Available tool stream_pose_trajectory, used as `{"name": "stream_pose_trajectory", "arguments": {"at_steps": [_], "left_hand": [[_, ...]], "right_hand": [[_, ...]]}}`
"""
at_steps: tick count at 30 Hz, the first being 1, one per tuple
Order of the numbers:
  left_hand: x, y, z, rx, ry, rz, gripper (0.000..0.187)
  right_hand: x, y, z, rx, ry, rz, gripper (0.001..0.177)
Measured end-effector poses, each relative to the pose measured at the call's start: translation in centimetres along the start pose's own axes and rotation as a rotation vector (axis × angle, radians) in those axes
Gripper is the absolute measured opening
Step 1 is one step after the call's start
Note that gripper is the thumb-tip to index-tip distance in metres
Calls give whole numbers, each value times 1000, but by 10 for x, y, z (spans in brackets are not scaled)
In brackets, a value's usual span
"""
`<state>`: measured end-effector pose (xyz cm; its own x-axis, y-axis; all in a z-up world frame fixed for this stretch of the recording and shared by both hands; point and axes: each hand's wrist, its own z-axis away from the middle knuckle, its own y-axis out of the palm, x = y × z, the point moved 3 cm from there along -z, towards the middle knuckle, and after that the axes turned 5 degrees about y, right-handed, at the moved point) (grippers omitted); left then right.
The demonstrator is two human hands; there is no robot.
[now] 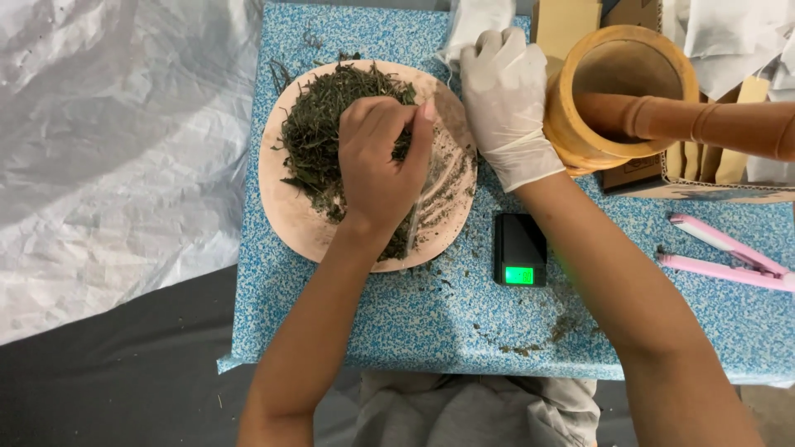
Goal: Filling small paper bags with loose tea leaves and weighing them on a digital scale for portion control.
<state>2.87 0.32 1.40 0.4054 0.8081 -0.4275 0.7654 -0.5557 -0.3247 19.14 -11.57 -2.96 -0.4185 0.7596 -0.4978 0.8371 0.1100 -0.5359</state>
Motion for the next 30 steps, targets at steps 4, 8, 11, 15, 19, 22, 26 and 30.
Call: {"name": "stream_pose_trajectory", "arguments": {"at_steps": [4,8,11,15,19,22,26,30], "left_hand": [[-3,0,-1,11,-5,19,23],[0,2,0,36,-9,0,24],[4,2,3,59,-33,-8,22],[5,4,4,96,-52,-30,20],[14,10,16,165,-157,-34,23],[23,13,20,200,-219,61,53],[9,9,15,389,-376,392,56],[-5,6,6,480,-551,674,26]], "right_hand": [[7,-9,6,49,-14,56,14],[6,-5,8,143,9,92,27],[-7,-16,7,225,33,-232,37],[-22,-34,9,209,66,-589,12],[-24,-82,-3,118,76,-496,19],[-34,-118,-11,108,86,-532,21],[-56,-161,-15,177,37,-782,13],[-72,-179,-8,185,54,-929,20]]}}
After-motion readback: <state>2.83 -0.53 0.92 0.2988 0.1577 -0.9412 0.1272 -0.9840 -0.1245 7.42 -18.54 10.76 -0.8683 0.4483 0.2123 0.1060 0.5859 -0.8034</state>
